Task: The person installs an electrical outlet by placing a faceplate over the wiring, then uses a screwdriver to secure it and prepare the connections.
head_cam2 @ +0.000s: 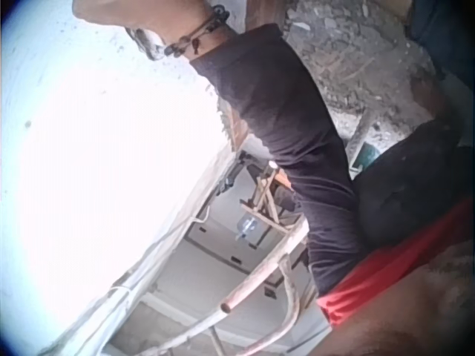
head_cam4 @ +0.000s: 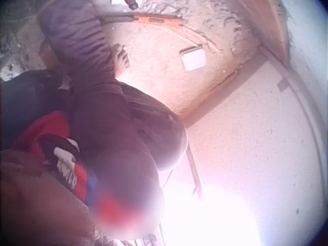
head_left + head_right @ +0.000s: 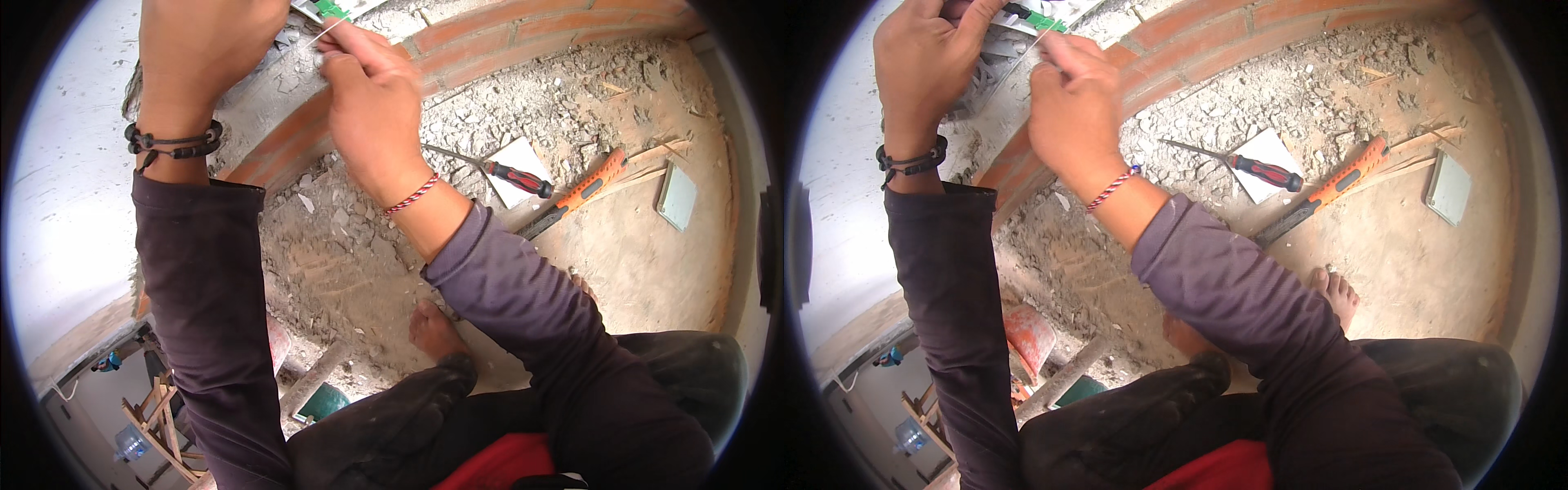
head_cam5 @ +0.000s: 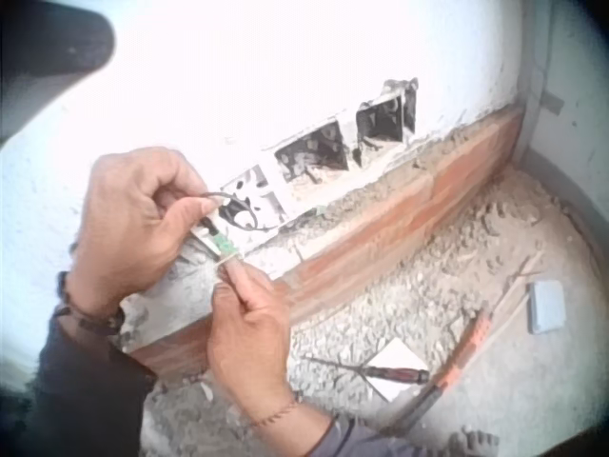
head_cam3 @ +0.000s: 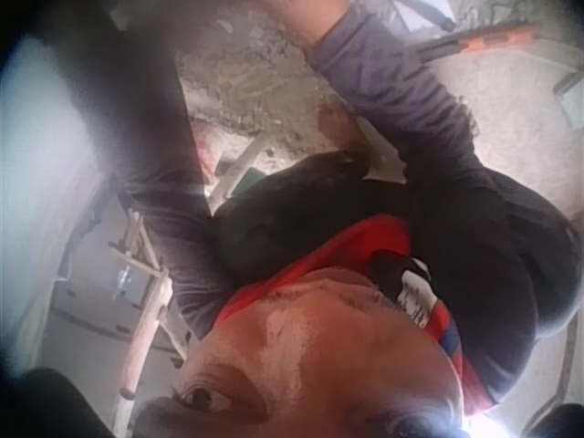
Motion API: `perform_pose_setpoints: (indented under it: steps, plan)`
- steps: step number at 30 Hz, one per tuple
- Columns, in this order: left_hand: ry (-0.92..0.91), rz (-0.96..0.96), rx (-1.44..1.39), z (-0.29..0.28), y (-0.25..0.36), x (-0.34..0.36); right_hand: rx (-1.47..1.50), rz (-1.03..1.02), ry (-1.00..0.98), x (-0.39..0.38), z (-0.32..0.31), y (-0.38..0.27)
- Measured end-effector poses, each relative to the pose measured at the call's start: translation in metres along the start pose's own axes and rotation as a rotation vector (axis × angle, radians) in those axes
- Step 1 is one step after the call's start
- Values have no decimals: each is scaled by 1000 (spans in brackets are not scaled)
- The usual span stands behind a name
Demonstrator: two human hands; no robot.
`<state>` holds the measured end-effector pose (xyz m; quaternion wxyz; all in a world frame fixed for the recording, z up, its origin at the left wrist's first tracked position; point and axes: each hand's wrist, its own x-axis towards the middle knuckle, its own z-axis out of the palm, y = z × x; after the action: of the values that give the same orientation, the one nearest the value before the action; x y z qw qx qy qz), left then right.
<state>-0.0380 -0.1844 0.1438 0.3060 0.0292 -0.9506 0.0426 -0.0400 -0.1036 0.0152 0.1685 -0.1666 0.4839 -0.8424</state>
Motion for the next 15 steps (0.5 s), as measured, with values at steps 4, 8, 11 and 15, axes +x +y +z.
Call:
perform_pose_setpoints:
  steps: [4, 8, 11, 15]
  plan:
    - [-10, 114, -25, -7, 7, 6, -281, -214, 136, 19, -19, 6]
    - [43, 142, -31, -3, 9, 2, -274, -389, 144, 36, -14, 5]
    - [-146, -108, 65, 14, -15, 12, -317, -381, 102, 35, -17, 3]
    - [-205, -161, -82, 11, -41, 16, -444, -537, 70, 38, -21, 8]
